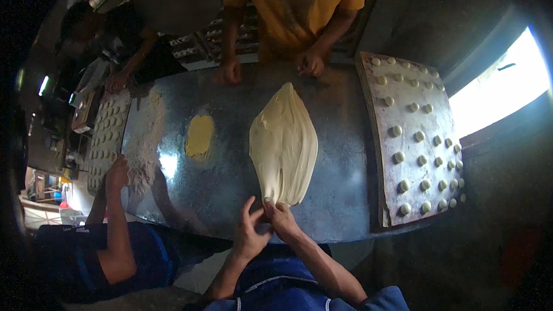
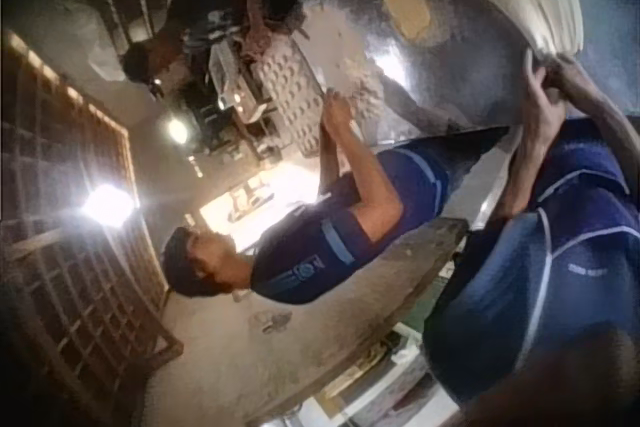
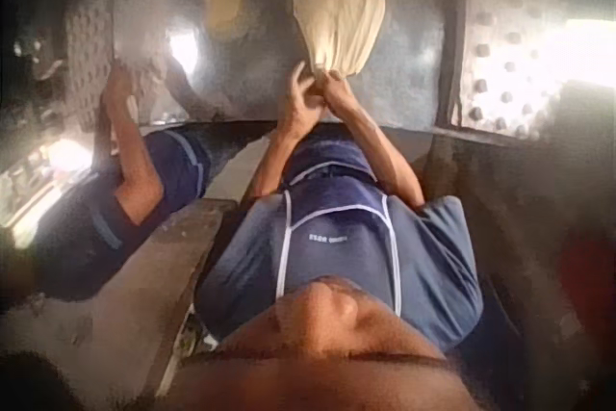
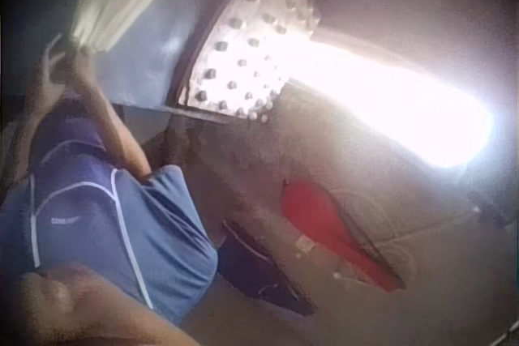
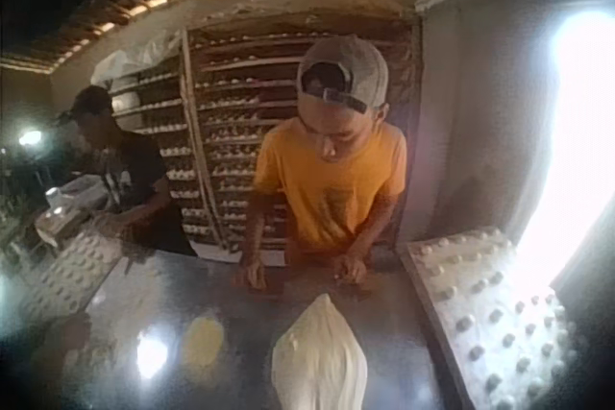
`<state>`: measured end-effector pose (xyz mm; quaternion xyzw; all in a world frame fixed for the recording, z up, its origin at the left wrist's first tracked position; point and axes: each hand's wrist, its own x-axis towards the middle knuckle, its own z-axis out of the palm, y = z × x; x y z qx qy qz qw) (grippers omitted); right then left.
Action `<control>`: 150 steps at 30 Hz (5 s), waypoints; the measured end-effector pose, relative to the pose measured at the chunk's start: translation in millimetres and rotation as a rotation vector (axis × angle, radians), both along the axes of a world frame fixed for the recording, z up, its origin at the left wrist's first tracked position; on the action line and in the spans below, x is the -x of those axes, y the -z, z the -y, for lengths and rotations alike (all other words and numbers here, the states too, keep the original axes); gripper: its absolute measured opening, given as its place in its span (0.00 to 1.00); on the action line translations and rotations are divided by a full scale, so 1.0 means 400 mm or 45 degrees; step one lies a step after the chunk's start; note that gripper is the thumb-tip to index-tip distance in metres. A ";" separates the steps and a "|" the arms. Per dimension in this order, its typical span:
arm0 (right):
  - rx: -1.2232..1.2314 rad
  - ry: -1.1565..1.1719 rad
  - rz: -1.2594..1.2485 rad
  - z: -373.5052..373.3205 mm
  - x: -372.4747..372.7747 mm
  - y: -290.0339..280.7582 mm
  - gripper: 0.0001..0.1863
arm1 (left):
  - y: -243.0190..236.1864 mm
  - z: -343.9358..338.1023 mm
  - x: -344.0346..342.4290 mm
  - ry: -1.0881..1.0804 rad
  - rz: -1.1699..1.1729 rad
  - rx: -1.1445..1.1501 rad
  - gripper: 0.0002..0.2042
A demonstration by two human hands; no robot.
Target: The person repeatedly pinches small pieces of dough from a large sheet on a metal table, rolls them into balls, and places them on a wooden board. Another person assists by arranging the dough balls on the board.
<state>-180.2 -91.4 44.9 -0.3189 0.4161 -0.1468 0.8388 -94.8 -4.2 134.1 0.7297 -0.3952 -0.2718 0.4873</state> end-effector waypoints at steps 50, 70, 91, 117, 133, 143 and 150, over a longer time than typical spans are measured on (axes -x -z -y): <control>1.299 -0.311 -0.462 0.077 0.308 0.196 0.10 | 0.364 0.047 -0.152 -0.050 0.807 0.162 0.11; 2.152 -0.388 -0.704 0.099 0.364 0.164 0.12 | 0.367 -0.004 -0.127 -0.101 0.749 0.005 0.07; 2.173 -0.202 -0.939 0.159 0.491 0.043 0.09 | 0.238 -0.069 -0.180 -0.153 0.972 -0.165 0.17; 1.533 1.155 -1.957 1.106 1.002 -0.306 0.56 | 0.115 -0.132 -0.068 -0.472 0.796 -0.279 0.21; 2.259 -0.732 -0.112 -0.067 -0.199 -0.094 0.26 | 0.205 -0.274 -0.237 -0.489 0.295 -0.071 0.14; 2.221 -0.863 -0.254 -0.096 -0.202 -0.063 0.07 | 0.190 -0.236 -0.226 -0.269 0.231 -0.006 0.14; 1.607 -0.328 -0.470 -0.031 0.203 -0.222 0.21 | 0.145 -0.060 -0.198 0.111 0.439 0.004 0.22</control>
